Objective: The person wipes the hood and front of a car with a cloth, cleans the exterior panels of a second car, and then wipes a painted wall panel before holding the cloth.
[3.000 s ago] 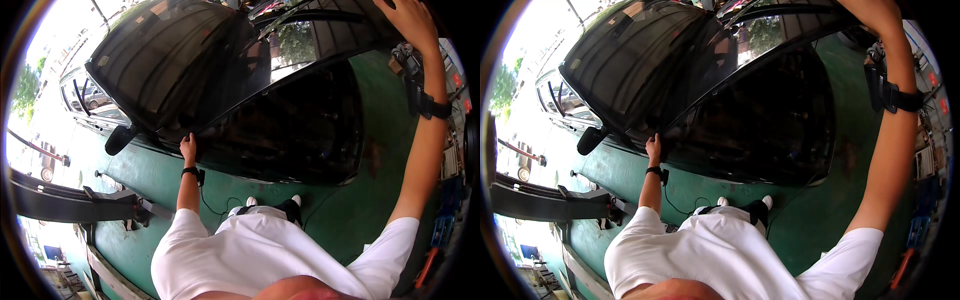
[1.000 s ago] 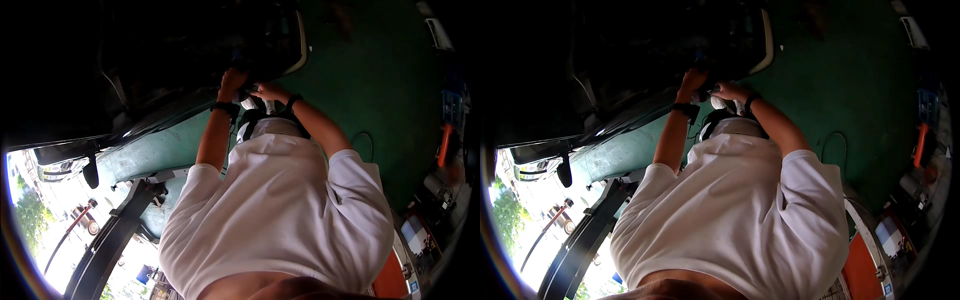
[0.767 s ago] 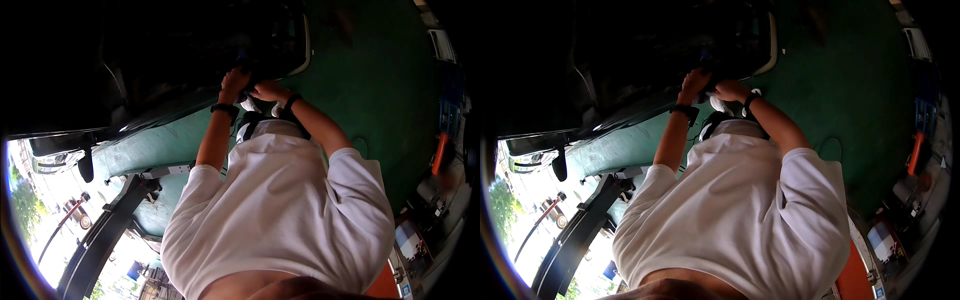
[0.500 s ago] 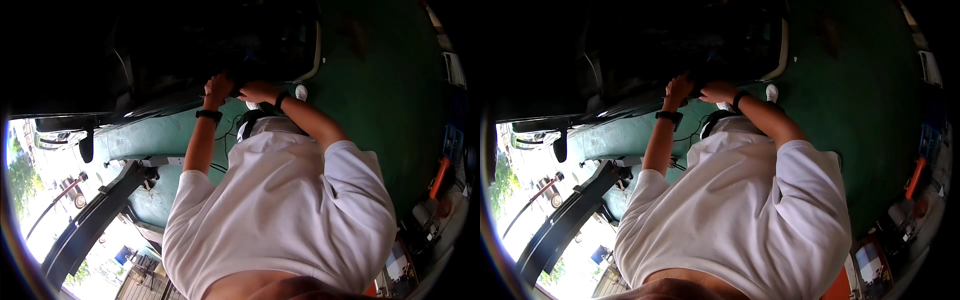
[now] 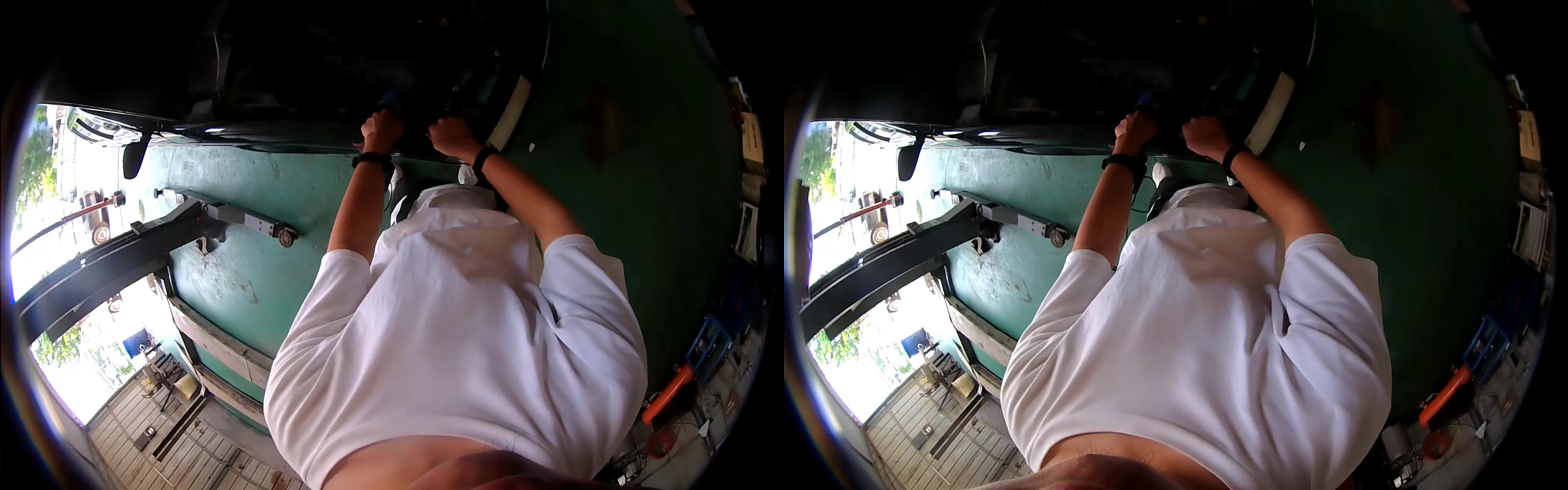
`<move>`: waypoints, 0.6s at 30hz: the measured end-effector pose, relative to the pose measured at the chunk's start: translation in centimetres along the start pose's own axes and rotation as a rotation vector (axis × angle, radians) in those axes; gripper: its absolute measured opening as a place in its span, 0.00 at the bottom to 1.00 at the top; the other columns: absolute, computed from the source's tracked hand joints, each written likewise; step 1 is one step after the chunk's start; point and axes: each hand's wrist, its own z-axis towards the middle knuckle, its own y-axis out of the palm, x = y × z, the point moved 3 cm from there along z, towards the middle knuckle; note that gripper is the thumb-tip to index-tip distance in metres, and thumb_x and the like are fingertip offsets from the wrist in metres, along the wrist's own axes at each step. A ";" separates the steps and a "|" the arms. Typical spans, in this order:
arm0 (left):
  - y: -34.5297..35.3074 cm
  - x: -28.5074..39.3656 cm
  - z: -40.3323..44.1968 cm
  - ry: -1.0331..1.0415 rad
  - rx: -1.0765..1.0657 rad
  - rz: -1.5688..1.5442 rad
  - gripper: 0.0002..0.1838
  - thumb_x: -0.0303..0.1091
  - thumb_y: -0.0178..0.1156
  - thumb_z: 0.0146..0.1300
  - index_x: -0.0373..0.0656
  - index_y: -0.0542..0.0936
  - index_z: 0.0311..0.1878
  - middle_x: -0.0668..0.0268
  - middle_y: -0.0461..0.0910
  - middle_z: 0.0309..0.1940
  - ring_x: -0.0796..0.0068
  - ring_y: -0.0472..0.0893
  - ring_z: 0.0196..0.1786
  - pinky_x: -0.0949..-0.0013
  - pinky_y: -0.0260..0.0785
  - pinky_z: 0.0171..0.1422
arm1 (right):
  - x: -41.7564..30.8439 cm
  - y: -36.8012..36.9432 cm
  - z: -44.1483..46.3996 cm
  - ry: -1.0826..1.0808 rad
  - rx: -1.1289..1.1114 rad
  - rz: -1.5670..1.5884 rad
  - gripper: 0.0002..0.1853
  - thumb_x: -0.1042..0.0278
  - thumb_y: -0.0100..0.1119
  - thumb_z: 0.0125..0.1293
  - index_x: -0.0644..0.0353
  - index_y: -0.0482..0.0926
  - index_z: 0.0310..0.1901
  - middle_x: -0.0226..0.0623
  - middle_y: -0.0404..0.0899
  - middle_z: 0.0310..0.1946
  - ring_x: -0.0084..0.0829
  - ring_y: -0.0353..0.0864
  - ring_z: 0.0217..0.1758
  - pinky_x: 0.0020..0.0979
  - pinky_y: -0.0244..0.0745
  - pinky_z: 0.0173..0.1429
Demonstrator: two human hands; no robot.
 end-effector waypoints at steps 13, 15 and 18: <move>14.6 8.2 -5.5 0.210 -0.499 -0.766 0.31 0.58 0.45 0.73 0.44 0.74 0.67 0.51 0.78 0.62 0.51 0.77 0.64 0.58 0.68 0.67 | 7.1 -2.9 -6.9 0.404 -0.261 0.980 0.37 0.35 0.55 0.69 0.52 0.66 0.70 0.45 0.72 0.65 0.32 0.73 0.62 0.30 0.72 0.56; 9.3 7.9 -8.0 0.036 -0.510 -1.030 0.29 0.49 0.47 0.76 0.38 0.67 0.71 0.51 0.78 0.61 0.64 0.79 0.60 0.64 0.69 0.66 | 7.0 0.5 -5.9 0.345 -0.291 0.861 0.45 0.30 0.55 0.65 0.44 0.54 0.77 0.44 0.63 0.72 0.37 0.70 0.64 0.34 0.72 0.60; 8.5 7.7 -8.9 0.082 -0.480 -1.291 0.38 0.53 0.53 0.73 0.37 0.57 0.76 0.57 0.69 0.69 0.67 0.70 0.69 0.68 0.61 0.72 | 3.2 -3.8 -3.6 0.664 -0.575 1.542 0.43 0.36 0.60 0.64 0.42 0.56 0.76 0.41 0.66 0.69 0.38 0.72 0.64 0.41 0.72 0.63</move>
